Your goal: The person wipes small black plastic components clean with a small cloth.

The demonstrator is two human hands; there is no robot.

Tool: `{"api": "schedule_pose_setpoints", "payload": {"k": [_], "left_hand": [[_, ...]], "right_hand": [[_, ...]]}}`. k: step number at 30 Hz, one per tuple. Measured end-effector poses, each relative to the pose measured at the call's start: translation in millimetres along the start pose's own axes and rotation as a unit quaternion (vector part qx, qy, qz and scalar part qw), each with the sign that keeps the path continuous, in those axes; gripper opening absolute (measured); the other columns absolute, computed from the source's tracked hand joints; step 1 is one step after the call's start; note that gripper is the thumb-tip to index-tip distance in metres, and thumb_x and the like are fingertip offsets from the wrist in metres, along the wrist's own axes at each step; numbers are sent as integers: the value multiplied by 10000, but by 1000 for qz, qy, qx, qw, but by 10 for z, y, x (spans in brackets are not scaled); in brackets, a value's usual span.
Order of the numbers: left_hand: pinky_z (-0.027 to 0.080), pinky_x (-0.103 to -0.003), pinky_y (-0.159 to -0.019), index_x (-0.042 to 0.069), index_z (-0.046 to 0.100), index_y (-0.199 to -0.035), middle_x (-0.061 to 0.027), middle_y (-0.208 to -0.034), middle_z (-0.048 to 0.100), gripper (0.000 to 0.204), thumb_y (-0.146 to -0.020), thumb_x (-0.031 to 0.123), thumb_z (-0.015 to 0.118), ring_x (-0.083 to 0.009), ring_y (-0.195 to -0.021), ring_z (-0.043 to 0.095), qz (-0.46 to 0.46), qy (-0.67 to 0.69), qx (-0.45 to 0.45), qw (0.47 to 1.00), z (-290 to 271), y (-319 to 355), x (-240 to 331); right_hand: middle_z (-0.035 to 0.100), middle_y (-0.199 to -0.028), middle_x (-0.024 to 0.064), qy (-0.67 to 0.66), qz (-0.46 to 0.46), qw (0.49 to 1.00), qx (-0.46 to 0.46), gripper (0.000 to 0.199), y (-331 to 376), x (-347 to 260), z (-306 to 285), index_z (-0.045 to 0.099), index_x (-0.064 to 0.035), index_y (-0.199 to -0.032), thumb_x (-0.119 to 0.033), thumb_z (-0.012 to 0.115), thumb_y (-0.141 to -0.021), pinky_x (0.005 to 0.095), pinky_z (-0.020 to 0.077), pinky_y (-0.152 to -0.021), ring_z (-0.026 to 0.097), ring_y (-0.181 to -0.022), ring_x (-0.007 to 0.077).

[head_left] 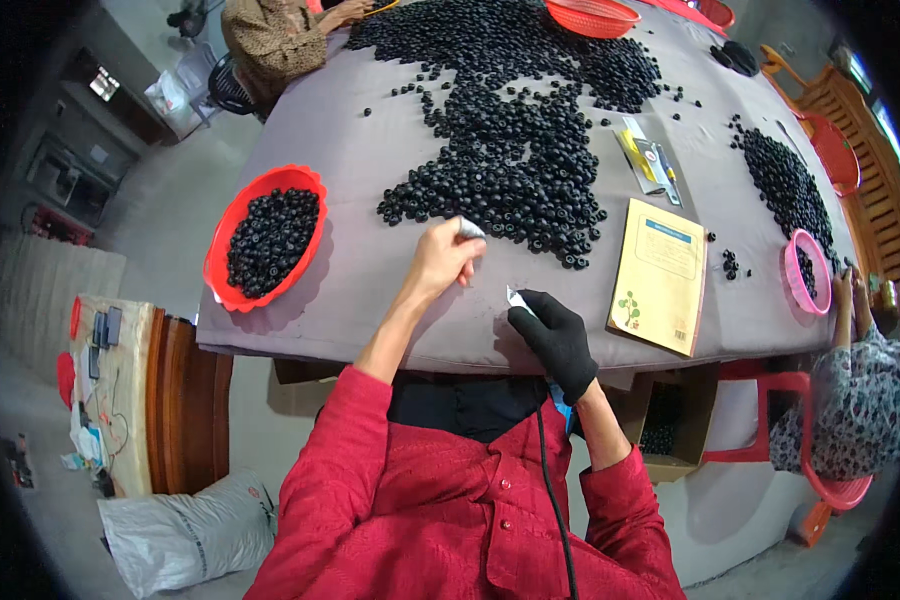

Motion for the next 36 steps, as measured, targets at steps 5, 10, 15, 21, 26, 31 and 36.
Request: {"api": "schedule_pose_setpoints", "payload": {"k": [5, 10, 15, 21, 26, 31, 36], "left_hand": [[411, -211, -389, 32, 567, -866, -27, -574, 536, 75, -842, 102, 557, -91, -441, 491, -18, 258, -80, 963, 283, 559, -80], [442, -202, -421, 11, 563, -898, -37, -659, 556, 83, -855, 79, 541, -81, -490, 523, -18, 340, -100, 935, 422, 635, -66], [446, -198, -423, 10, 563, -912, -38, -665, 557, 94, -861, 83, 534, -80, -493, 528, -19, 317, -81, 945, 431, 647, -110], [390, -198, -439, 30, 571, -926, -23, -662, 538, 100, -853, 96, 553, -74, -501, 480, -25, 373, -74, 925, 429, 672, -183], [322, -199, -481, 52, 573, -914, -4, -701, 524, 117, -838, 140, 584, -71, -542, 428, -32, 482, -81, 872, 448, 701, -243], [330, -194, -490, 64, 584, -946, 4, -733, 541, 144, -837, 158, 587, -55, -553, 434, -37, 492, -93, 865, 420, 718, -243], [333, -178, -483, 78, 588, -969, 19, -738, 554, 148, -839, 149, 586, -40, -546, 439, -46, 470, -92, 877, 410, 726, -250]], "right_hand": [[623, -894, 59, -65, 14, 998, 5, 258, -33, 56, 25, 581, 11, -1009, -173, 585, -828, 246, 442, -728, 541, -818, 91], [621, -890, 58, -60, 11, 998, 0, 239, -1, -13, 32, 583, 10, -994, -172, 572, -840, 246, 444, -726, 544, -812, 94], [618, -888, 61, -29, -24, 999, -7, 239, -14, 22, 42, 585, 14, -981, -178, 576, -838, 250, 445, -724, 546, -819, 96], [611, -892, 52, 2, -42, 999, 0, 287, -20, 30, 28, 572, 9, -1020, -197, 597, -822, 249, 446, -713, 545, -818, 96], [603, -924, 45, -83, 64, 994, 23, 325, -53, 65, -36, 547, 5, -1076, -162, 612, -806, 249, 447, -734, 540, -837, 97], [610, -929, 56, -1, -29, 1000, -4, 335, 11, 38, 65, 548, 4, -1083, -158, 620, -799, 255, 450, -741, 547, -844, 107], [622, -945, 95, 44, -82, 996, -14, 338, 8, 112, 106, 579, -22, -1077, -188, 638, -788, 255, 451, -750, 567, -848, 113]]}}
Point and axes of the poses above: each hand's wrist, its own y-axis away from the middle knuckle, its own z-axis out of the palm, x = y × z, the point moved 2 cm from there along -y, towards the middle knuckle
